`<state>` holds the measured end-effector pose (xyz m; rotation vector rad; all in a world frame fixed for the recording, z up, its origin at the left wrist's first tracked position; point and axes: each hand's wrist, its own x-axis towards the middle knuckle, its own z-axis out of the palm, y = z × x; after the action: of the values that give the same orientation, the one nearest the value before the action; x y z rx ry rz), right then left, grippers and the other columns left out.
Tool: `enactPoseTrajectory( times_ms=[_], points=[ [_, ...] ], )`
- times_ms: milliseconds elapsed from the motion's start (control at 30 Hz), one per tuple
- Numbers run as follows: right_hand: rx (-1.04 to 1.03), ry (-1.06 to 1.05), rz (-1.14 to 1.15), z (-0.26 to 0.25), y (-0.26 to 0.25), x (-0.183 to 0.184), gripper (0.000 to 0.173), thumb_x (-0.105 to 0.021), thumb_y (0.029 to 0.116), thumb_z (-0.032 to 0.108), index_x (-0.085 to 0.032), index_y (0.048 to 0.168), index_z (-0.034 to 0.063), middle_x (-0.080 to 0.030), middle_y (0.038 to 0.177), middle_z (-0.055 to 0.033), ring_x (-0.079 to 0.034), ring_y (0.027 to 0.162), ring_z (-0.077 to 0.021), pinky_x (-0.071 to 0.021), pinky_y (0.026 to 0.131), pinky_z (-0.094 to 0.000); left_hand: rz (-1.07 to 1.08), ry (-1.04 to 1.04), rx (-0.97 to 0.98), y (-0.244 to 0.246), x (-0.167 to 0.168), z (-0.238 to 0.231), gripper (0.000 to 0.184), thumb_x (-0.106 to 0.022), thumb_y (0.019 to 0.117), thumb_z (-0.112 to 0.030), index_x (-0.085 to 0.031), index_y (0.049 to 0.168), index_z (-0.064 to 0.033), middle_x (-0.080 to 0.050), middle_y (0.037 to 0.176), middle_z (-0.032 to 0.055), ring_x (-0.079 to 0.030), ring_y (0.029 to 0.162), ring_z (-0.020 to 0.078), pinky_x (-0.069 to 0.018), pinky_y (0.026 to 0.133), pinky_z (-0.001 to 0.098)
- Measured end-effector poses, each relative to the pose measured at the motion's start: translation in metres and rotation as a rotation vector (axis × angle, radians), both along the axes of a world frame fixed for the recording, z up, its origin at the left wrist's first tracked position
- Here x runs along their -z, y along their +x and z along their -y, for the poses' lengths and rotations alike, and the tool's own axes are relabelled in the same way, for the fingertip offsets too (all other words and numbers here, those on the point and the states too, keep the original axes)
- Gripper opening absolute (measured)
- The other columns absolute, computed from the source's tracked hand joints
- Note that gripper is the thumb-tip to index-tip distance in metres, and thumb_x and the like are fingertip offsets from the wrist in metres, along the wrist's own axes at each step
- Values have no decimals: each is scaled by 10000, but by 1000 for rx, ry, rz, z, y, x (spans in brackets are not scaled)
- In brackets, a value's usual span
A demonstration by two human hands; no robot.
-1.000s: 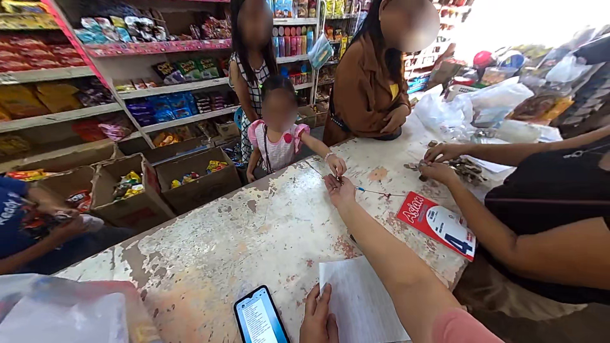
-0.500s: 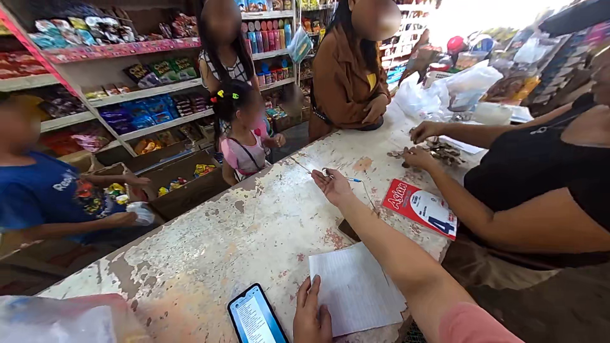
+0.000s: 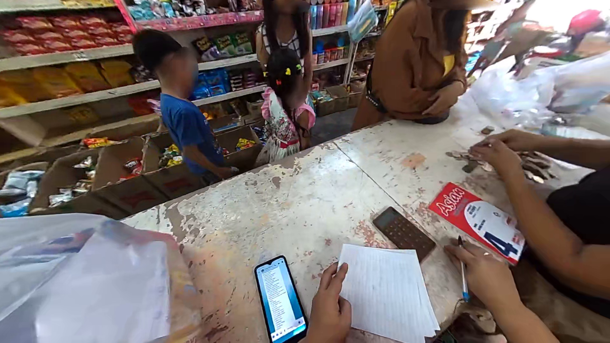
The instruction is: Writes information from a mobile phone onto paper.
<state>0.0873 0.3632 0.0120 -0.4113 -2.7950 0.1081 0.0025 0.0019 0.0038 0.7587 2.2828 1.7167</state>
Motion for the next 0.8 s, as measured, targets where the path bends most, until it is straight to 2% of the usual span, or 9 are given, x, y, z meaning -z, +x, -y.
enactPoseTrajectory(
  times_ms=[133, 200, 267, 333, 433, 567, 633, 700, 800],
  points=[
    [-16, -28, 0, 11, 8, 3, 386, -572, 1023, 310, -738, 1145, -16, -660, 1287, -292, -579, 1257, -542, -474, 985, -704, -37, -4, -14, 1, 2, -1, 639, -524, 821, 95, -572, 1440, -56, -470, 1531, 194, -594, 1289, 223, -563, 963, 356],
    [-17, -72, -51, 26, 3, -5, 412, -596, 1005, 334, -727, 1164, -23, -647, 1318, -285, -558, 1286, -535, -442, 1033, -692, -79, 3, -15, 0, 3, -1, 630, -529, 816, 99, -589, 1424, -53, -488, 1515, 199, -606, 1275, 225, -569, 954, 356],
    [-78, -258, -143, 51, -9, -20, 482, -659, 963, 365, -693, 1258, -15, -637, 1359, -243, -591, 1282, -455, -474, 1040, -635, -138, 9, -2, -1, 4, -2, 619, -530, 818, 100, -600, 1413, -54, -504, 1502, 196, -622, 1254, 218, -581, 931, 354],
    [-226, -498, -157, 76, -25, -32, 626, -729, 897, 446, -644, 1331, 4, -657, 1359, -172, -626, 1281, -305, -508, 1064, -516, -222, 31, 16, -1, 4, -2, 600, -532, 812, 108, -621, 1387, -41, -533, 1477, 197, -638, 1237, 214, -585, 927, 344],
    [-443, -710, -40, 95, -47, -38, 637, -786, 849, 475, -641, 1266, 16, -724, 1202, -113, -690, 1113, -152, -561, 975, -369, -331, 85, 46, -2, 3, -1, 558, -530, 820, 116, -640, 1351, -16, -566, 1444, 193, -641, 1232, 189, -573, 949, 307],
    [-434, -777, 137, 96, -66, -49, 442, -795, 877, 360, -684, 1131, 16, -691, 904, -63, -628, 795, -74, -524, 744, -261, -483, 91, -9, -3, 3, 0, 502, -507, 837, 91, -667, 1301, -17, -619, 1391, 181, -651, 1222, 190, -565, 951, 304],
    [-388, -832, 226, 97, -69, -56, 336, -782, 900, 284, -690, 1097, 27, -658, 860, -15, -581, 752, -34, -489, 715, -227, -546, 34, -67, -4, 2, 0, 501, -491, 835, 77, -681, 1285, -36, -636, 1371, 177, -676, 1179, 228, -589, 901, 361],
    [-320, -905, 233, 100, -70, -55, 269, -776, 903, 203, -691, 1088, 28, -664, 874, -2, -594, 773, -27, -502, 742, -228, -602, -83, -159, -2, 0, 1, 504, -509, 837, 39, -690, 1293, -75, -622, 1384, 193, -665, 1171, 323, -571, 888, 485],
    [-165, -1072, 98, 112, -74, -38, 274, -773, 879, 116, -658, 1118, 46, -655, 848, 23, -623, 738, -36, -540, 712, -224, -609, -316, -234, 1, 0, -1, 494, -531, 909, -187, -633, 1384, -100, -463, 1518, 283, -423, 1396, 532, -343, 1060, 721]
  ],
)
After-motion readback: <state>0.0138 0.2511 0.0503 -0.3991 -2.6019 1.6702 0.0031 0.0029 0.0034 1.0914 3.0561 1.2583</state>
